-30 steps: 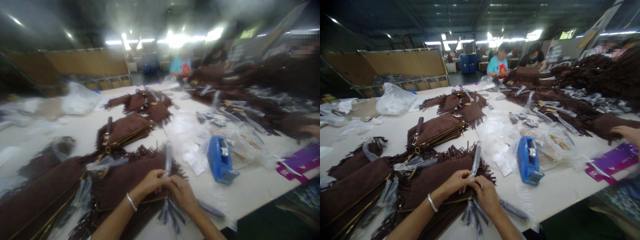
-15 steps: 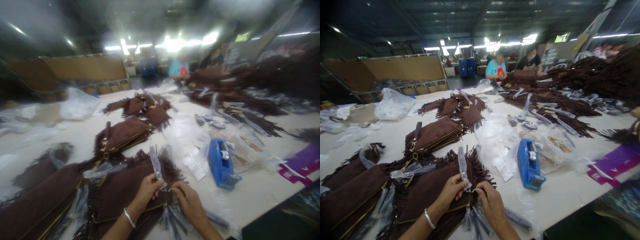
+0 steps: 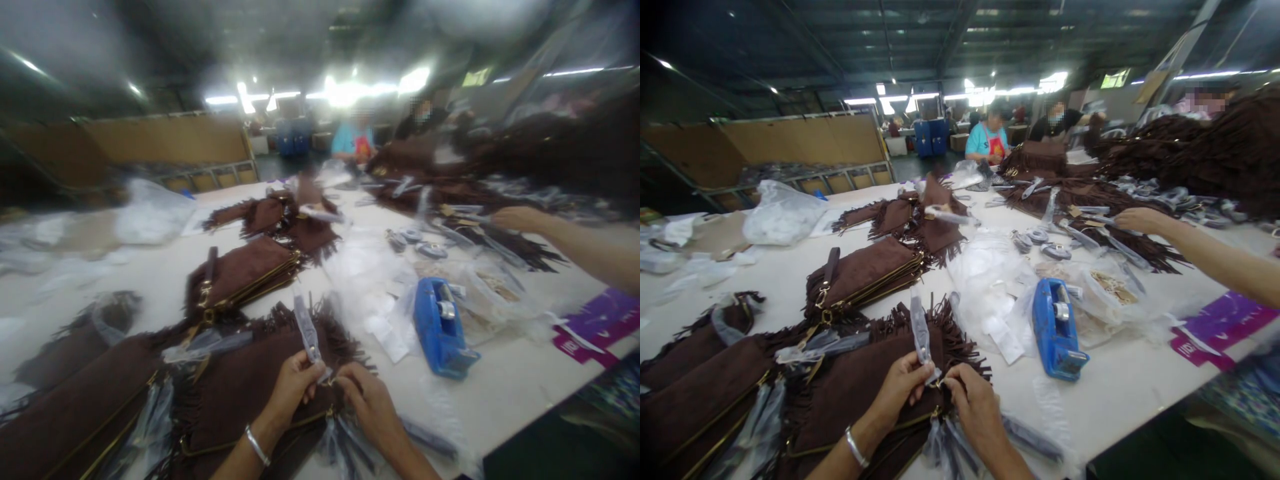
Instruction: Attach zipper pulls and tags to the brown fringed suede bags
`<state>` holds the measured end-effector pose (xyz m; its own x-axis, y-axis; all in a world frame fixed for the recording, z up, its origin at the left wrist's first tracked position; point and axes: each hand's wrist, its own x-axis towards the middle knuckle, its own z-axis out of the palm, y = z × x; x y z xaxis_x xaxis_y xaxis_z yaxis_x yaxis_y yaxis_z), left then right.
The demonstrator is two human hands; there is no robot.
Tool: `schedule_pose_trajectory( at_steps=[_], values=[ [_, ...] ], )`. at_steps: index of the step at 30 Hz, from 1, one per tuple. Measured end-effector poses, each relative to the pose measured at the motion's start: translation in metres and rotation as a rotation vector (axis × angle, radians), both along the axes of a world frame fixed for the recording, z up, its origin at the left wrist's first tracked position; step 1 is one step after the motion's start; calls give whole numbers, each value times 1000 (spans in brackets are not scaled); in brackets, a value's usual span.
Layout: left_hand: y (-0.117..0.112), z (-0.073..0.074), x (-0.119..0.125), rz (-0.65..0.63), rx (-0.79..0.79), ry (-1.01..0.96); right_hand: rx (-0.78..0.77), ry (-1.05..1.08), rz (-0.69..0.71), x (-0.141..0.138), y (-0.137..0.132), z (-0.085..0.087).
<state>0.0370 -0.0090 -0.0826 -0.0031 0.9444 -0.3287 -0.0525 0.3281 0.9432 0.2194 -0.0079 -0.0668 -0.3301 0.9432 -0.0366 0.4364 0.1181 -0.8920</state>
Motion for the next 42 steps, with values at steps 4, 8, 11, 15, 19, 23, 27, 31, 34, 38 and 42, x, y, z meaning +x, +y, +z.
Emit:
schedule_pose_trajectory(
  at_steps=[4,8,11,15,19,23,27,31,34,38,42],
  values=[
    [0,0,-1,2,-1,-3,1,-6,13,-1,0,0],
    [1,2,0,10,-8,0,12,2,35,-2,0,1],
    [5,3,5,14,-5,40,-9,18,30,-2,1,1],
    [14,3,16,-5,44,196,-83,44,37,2,1,-4],
    [21,4,23,-59,57,321,-123,3,-3,2,-2,-4],
    [13,10,20,-127,34,256,-26,-96,-37,-3,-7,1],
    [-13,17,13,45,102,381,-13,-84,-36,-5,-9,-1],
    [-33,20,15,-11,215,577,-5,-79,-33,-3,-9,-3],
    [-35,19,23,-61,198,711,4,-82,-36,-3,-9,-4],
    [-32,13,31,-122,196,886,25,-90,-25,-3,-10,-7],
    [-34,3,35,-195,247,1040,47,-93,-19,-3,-11,-8]
  ],
)
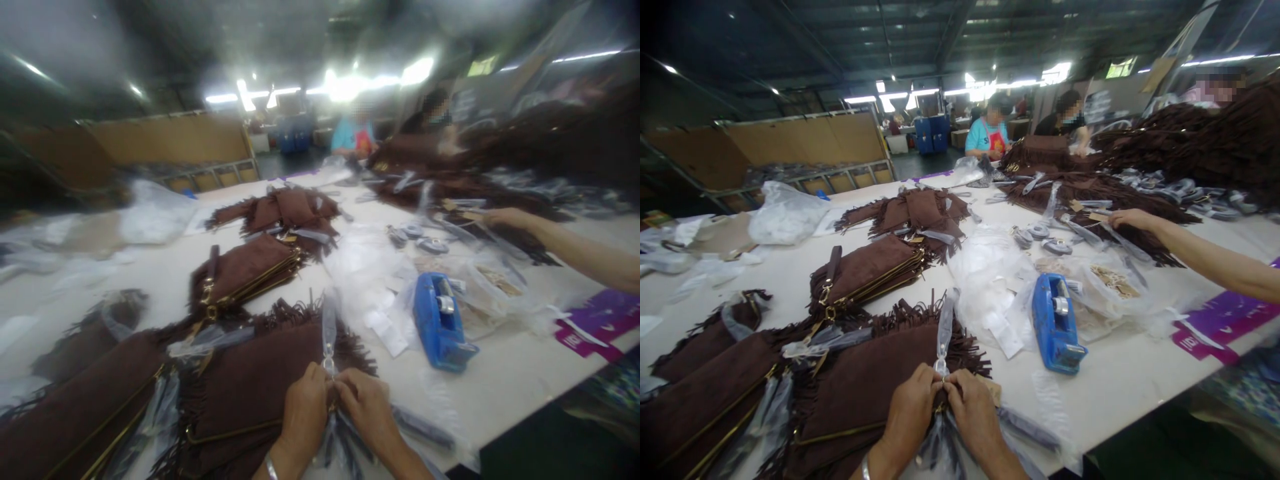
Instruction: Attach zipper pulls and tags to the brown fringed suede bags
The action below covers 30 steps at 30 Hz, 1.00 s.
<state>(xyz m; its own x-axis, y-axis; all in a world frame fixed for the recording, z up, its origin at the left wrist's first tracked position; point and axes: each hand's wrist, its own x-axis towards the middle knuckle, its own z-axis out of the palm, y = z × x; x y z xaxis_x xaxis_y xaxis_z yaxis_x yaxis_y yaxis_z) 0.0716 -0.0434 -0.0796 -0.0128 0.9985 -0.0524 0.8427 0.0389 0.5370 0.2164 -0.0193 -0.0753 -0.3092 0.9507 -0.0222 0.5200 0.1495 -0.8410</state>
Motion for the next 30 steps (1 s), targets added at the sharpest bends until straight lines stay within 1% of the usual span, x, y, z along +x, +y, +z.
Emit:
schedule_pose_trajectory(
  at_steps=[2,4,6,7,10,12,15,17,19,21,23,25,28,30],
  values=[
    [-1,-2,-1,-11,32,27,-21,18,5,2,0,1],
    [-2,-1,-3,-23,78,-37,-57,50,20,6,0,3],
    [-2,5,-8,1,101,-205,-83,66,38,12,1,5],
    [-2,8,-11,27,87,-317,-86,61,43,15,2,6],
    [-1,15,-19,123,-62,-658,-35,21,60,18,4,10],
    [0,18,-22,159,-148,-791,50,5,91,14,5,13],
    [2,19,-23,157,-152,-850,170,-23,146,5,5,18],
    [5,18,-24,146,-138,-868,200,-53,165,0,6,21],
    [8,16,-24,146,-126,-899,197,-62,159,-2,8,22],
    [11,12,-23,179,-98,-963,146,-11,123,0,11,22],
    [13,9,-20,224,-72,-1043,32,101,66,3,16,20],
    [13,8,-15,238,-94,-1079,-94,233,15,6,20,17],
    [12,9,-5,206,-164,-1029,-223,390,-15,9,24,11],
    [12,12,0,195,-133,-978,-262,445,-18,10,25,8]
  ],
)
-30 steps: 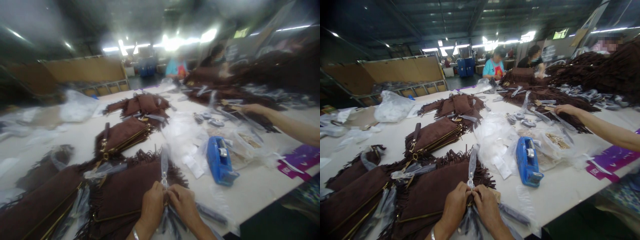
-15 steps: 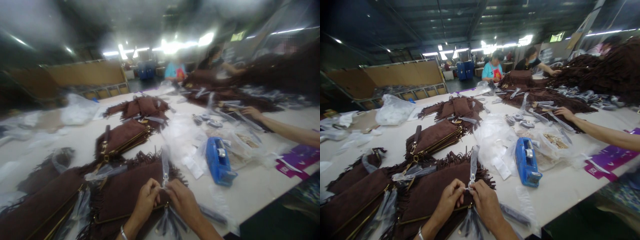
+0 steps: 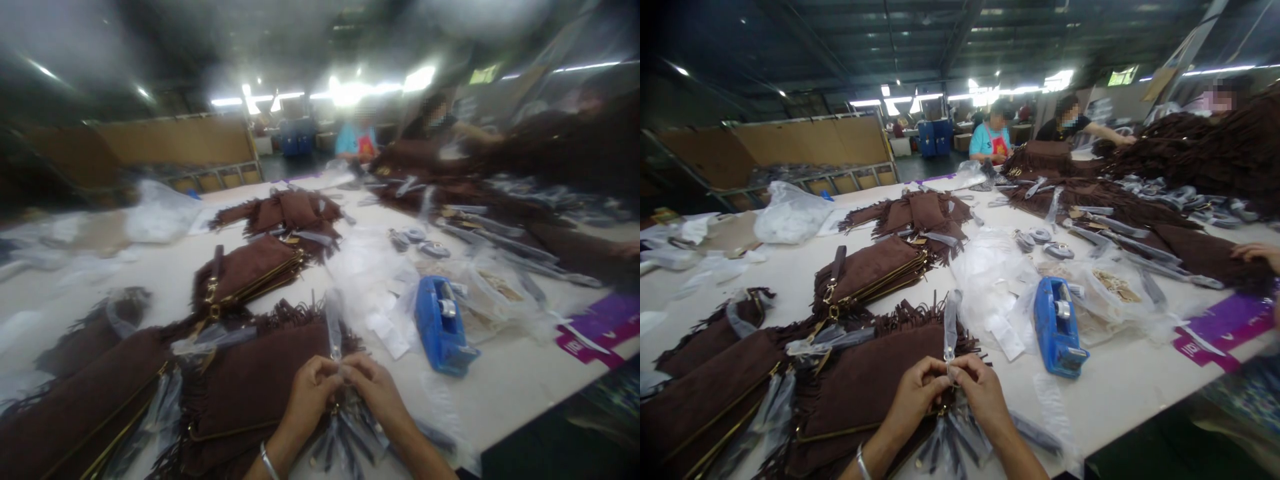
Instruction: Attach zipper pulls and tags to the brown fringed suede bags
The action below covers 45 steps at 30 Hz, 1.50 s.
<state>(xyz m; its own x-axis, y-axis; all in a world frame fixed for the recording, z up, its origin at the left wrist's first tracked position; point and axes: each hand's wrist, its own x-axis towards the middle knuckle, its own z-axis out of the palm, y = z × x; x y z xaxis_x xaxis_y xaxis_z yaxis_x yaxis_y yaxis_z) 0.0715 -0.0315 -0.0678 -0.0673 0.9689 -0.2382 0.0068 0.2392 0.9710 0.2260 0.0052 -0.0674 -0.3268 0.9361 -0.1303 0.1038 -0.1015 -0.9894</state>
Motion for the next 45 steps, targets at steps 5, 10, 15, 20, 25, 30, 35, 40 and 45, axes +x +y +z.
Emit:
schedule_pose_trajectory(
  at_steps=[5,10,15,20,25,30,35,40,45],
  values=[
    [4,3,5,36,69,42,39,-57,-6,2,-2,0],
    [5,5,-2,16,-51,-69,289,-384,-55,5,-6,0],
    [9,8,-7,-224,-209,-321,442,-499,100,9,-15,-3],
    [15,14,-13,-309,-396,-498,530,-564,185,31,-25,-13],
    [13,16,-23,-365,-410,-595,633,-715,237,35,-33,-22],
    [11,13,-24,-494,-418,-430,803,-828,234,31,-35,-20],
    [-1,14,-9,-447,-188,-4,788,-855,183,30,-35,-9],
    [-10,15,3,-377,160,383,499,-491,214,19,-33,15],
    [-5,12,5,-361,166,527,137,-76,178,19,-29,14]
  ],
)
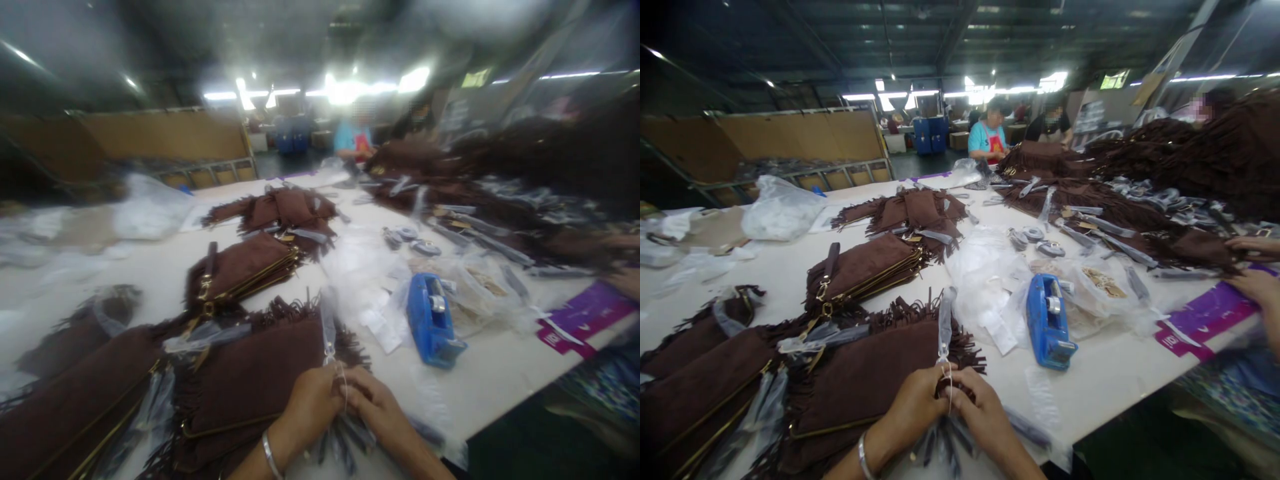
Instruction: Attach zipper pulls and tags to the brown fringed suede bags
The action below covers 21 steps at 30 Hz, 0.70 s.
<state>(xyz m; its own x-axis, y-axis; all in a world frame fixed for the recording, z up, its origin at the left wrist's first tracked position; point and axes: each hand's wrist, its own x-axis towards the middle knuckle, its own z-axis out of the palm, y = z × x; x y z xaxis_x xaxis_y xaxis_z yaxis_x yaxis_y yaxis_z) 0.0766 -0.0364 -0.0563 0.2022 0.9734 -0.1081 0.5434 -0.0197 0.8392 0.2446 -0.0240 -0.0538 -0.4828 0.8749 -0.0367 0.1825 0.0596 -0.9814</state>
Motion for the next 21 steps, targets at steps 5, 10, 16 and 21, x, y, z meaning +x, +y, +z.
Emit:
schedule_pose_trajectory(
  at_steps=[5,10,16,21],
  values=[
    [2,3,0,79,-67,-83,-288,231,8,13,-3,-2],
    [-2,2,-6,96,-173,-364,-432,328,-16,20,-9,-4],
    [0,-7,-20,324,-262,-702,-609,227,-306,23,-11,-45],
    [7,15,-17,278,-298,-859,-502,125,-279,13,-7,-51]
  ],
)
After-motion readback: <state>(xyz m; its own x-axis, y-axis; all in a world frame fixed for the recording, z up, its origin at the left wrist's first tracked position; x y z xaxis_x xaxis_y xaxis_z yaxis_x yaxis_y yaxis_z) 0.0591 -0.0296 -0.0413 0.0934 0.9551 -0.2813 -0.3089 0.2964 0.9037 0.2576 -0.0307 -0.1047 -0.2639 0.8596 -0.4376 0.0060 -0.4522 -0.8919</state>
